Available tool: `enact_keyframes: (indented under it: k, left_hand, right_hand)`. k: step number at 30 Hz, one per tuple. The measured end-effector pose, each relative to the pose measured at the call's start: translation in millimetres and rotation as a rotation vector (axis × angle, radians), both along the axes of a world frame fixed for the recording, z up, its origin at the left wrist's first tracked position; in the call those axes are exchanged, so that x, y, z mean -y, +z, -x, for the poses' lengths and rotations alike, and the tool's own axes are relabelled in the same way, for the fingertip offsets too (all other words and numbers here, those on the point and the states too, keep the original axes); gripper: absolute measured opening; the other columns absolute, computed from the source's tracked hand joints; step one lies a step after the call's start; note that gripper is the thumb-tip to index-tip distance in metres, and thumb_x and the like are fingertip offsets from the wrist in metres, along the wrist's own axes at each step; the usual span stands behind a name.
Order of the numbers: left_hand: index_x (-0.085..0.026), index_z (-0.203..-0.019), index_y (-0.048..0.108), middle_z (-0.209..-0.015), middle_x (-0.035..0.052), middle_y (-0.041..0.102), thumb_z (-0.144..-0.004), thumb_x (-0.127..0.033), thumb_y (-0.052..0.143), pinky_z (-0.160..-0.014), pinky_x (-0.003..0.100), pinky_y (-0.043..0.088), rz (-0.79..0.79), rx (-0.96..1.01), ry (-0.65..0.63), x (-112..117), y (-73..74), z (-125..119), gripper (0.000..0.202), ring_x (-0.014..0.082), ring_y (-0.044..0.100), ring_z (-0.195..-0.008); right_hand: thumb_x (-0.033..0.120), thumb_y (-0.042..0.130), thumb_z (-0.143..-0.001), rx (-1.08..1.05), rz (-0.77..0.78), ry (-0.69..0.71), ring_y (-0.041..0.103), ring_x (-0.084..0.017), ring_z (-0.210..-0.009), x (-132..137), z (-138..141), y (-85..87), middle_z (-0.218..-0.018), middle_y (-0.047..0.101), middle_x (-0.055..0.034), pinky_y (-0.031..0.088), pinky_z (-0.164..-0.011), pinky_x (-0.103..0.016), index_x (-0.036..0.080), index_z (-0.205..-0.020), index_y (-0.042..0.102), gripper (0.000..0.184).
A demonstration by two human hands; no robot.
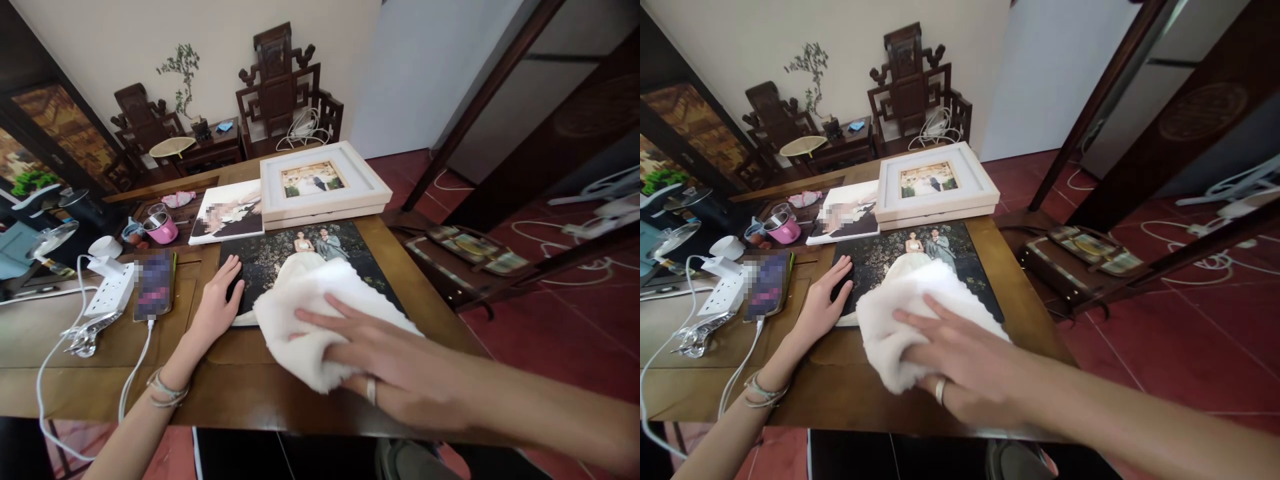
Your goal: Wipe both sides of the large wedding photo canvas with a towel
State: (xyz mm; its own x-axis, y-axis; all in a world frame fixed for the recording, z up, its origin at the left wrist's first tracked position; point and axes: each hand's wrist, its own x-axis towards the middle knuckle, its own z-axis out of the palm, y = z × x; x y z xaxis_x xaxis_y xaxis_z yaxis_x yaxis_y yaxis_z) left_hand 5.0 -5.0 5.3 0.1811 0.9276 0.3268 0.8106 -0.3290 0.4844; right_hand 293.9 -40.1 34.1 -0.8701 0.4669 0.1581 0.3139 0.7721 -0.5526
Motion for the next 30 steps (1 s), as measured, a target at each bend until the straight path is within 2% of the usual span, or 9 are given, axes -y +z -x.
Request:
enact_keyframes:
  k: [4,7,11,14,17,20,23,26,30]
  left_hand:
    - [-0.012,-0.129,0.057,-0.143,0.0171,0.051,-0.094,-0.030,0.046,-0.114,0.050,0.032,0.000,0.003,-0.007,0,0.2,1,0.041,0.0263,0.042,-0.137]
    - [-0.014,-0.129,0.057,-0.142,0.0165,0.051,-0.094,-0.029,0.046,-0.115,0.049,0.032,-0.011,0.019,0.001,1,-1.5,1,0.040,0.0261,0.043,-0.137]
    - [-0.017,-0.131,0.054,-0.151,0.0162,0.040,-0.086,-0.032,0.059,-0.114,0.050,0.030,-0.020,0.188,0.128,-1,-3.5,4,0.047,0.0287,0.037,-0.140]
    - [-0.018,-0.132,0.051,-0.149,0.0163,0.041,-0.082,-0.034,0.064,-0.109,0.046,0.039,0.100,0.542,0.200,-3,4.3,7,0.054,0.0290,0.043,-0.136]
    - [-0.023,-0.133,0.048,-0.147,0.0138,0.044,-0.082,-0.037,0.065,-0.100,0.038,0.047,0.270,0.832,0.323,-2,24.3,8,0.056,0.0270,0.051,-0.130]
    - [-0.024,-0.131,0.047,-0.141,0.0131,0.048,-0.084,-0.037,0.059,-0.082,0.034,0.054,0.470,1.111,0.433,6,49.5,11,0.051,0.0230,0.066,-0.106]
    - [-0.021,-0.121,0.055,-0.130,0.0125,0.055,-0.086,-0.039,0.053,-0.075,0.036,0.056,0.557,1.284,0.473,21,73.0,16,0.039,0.0192,0.069,-0.084]
    - [-0.020,-0.117,0.057,-0.125,0.0137,0.060,-0.088,-0.043,0.048,-0.082,0.044,0.056,0.532,1.291,0.414,42,95.5,17,0.038,0.0246,0.068,-0.092]
    - [-0.025,-0.125,0.055,-0.138,0.0102,0.054,-0.090,-0.044,0.044,-0.093,0.052,0.052,0.366,1.205,0.276,71,125.7,5,0.040,0.0320,0.061,-0.114]
  right_hand:
    - [0.026,0.044,-0.090,0.079,0.027,-0.214,0.031,-0.034,-0.139,-50,-7,2.2,-0.144,0.050,-0.0012,0.033,-0.108,-0.063,0.029,-0.108,0.068,0.031]
    - [0.030,0.038,-0.092,0.037,-0.066,-0.361,0.034,-0.035,-0.138,-78,-17,-9.1,-0.137,0.056,-0.0057,0.026,-0.111,-0.065,0.026,-0.103,0.068,0.032]
    - [0.027,0.034,-0.093,0.063,-0.210,-0.452,0.035,-0.034,-0.138,-85,-16,-20.2,-0.130,0.060,-0.0163,0.024,-0.109,-0.067,0.018,-0.108,0.063,0.034]
    - [0.019,0.035,-0.091,0.115,-0.246,-0.419,0.030,-0.035,-0.140,-75,3,-15.4,-0.126,0.063,-0.0156,0.024,-0.106,-0.071,0.017,-0.113,0.062,0.035]
    - [0.013,0.039,-0.088,0.133,-0.235,-0.310,0.026,-0.037,-0.141,-60,33,-4.2,-0.133,0.059,-0.0139,0.021,-0.106,-0.072,0.017,-0.116,0.063,0.038]
    - [0.014,0.044,-0.086,0.142,-0.217,-0.176,0.023,-0.039,-0.142,-39,63,6.9,-0.145,0.047,-0.0121,0.018,-0.106,-0.074,0.017,-0.118,0.064,0.038]
    - [0.029,0.050,-0.091,0.085,-0.259,-0.048,0.021,-0.041,-0.142,-13,82,16.0,-0.149,0.042,-0.0093,0.016,-0.105,-0.076,0.021,-0.114,0.067,0.030]
    - [0.044,0.058,-0.089,0.017,-0.383,-0.021,0.018,-0.046,-0.141,10,87,25.0,-0.154,0.032,-0.0118,0.018,-0.103,-0.078,0.022,-0.104,0.070,0.030]
    - [0.027,0.047,-0.096,-0.067,-0.517,-0.172,0.027,-0.043,-0.138,26,83,39.6,-0.152,0.036,-0.0142,0.031,-0.105,-0.071,0.021,-0.095,0.070,0.023]
